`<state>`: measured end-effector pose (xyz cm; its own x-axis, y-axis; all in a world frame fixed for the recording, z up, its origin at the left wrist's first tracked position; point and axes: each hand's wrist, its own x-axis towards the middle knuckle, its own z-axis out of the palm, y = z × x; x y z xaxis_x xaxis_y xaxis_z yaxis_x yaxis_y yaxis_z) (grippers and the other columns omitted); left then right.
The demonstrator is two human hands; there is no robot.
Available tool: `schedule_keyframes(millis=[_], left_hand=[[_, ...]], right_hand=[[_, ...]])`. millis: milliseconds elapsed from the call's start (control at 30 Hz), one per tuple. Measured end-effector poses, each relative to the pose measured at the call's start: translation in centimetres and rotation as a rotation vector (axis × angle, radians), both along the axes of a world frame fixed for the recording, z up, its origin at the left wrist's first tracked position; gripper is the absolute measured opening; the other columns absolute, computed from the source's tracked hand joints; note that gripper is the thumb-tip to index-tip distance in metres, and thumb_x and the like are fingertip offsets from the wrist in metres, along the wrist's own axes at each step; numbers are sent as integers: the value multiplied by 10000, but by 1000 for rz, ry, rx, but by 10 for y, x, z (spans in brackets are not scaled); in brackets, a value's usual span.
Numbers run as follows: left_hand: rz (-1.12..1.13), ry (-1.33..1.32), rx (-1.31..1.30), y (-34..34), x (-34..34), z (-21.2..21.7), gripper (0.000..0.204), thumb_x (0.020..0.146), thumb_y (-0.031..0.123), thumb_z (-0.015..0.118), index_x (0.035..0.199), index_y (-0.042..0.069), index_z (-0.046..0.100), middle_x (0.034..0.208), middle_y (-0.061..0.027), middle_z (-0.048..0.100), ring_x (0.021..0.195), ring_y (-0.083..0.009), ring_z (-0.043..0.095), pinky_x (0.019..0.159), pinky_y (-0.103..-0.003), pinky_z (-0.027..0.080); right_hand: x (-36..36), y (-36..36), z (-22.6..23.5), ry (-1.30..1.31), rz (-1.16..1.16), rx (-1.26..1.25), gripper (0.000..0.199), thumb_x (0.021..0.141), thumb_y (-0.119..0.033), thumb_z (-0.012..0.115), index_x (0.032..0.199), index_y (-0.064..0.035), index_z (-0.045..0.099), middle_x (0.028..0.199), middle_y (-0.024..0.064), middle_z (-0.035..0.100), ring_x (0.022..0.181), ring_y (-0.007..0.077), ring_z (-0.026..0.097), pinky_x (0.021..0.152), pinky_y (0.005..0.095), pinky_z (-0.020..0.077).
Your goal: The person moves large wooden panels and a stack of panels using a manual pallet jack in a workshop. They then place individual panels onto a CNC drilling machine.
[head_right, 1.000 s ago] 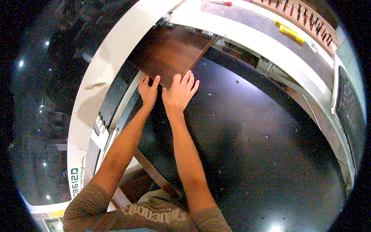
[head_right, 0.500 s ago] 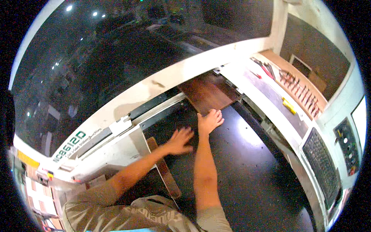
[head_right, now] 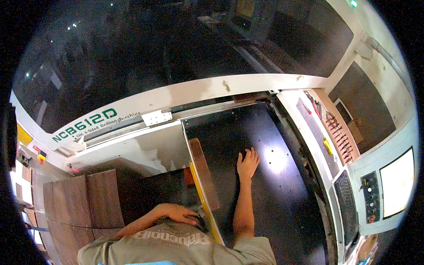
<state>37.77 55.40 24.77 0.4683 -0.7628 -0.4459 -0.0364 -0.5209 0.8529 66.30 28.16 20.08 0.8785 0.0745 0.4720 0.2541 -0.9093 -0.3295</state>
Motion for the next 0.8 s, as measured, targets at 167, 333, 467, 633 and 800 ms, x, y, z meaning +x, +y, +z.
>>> schedule_keyframes(millis=[167,333,467,633,800], left_hand=[[-254,52,45,15,-9,28,645,1072,611,541,1382,66,691,1326,-189,717,1229,-348,670,1027,-454,524],[-357,88,-355,14,-18,88,550,1072,493,620,1354,24,670,1301,-187,703,1235,-335,660,1038,-443,510],[-315,51,-950,14,-35,176,511,1024,332,697,1407,10,588,1380,-207,629,1342,-384,568,1136,-508,434],[-375,130,-1661,-8,-64,251,560,909,263,697,1416,75,553,1457,-266,481,1384,-459,452,1163,-631,290],[-403,245,-2149,-66,-114,262,562,935,452,677,1308,40,591,1373,-262,515,1311,-409,469,1161,-581,203]], right_hand=[[-95,-3,3,39,8,-39,431,1053,-362,617,1383,-84,602,1580,183,530,1478,415,452,1258,600,275],[-207,-18,19,121,12,-56,438,1031,-314,657,1398,-80,607,1578,162,539,1488,418,444,1258,582,282],[-327,-65,24,116,-207,-83,436,1006,-281,686,1379,-64,623,1545,178,566,1458,425,477,1236,580,312],[-499,-138,1,16,-520,-95,452,1037,-292,653,1406,-33,627,1533,206,573,1424,432,500,1208,561,339],[-615,-170,-28,59,-938,-182,449,1096,-353,530,1403,-44,638,1583,151,555,1453,415,481,1222,552,326]])
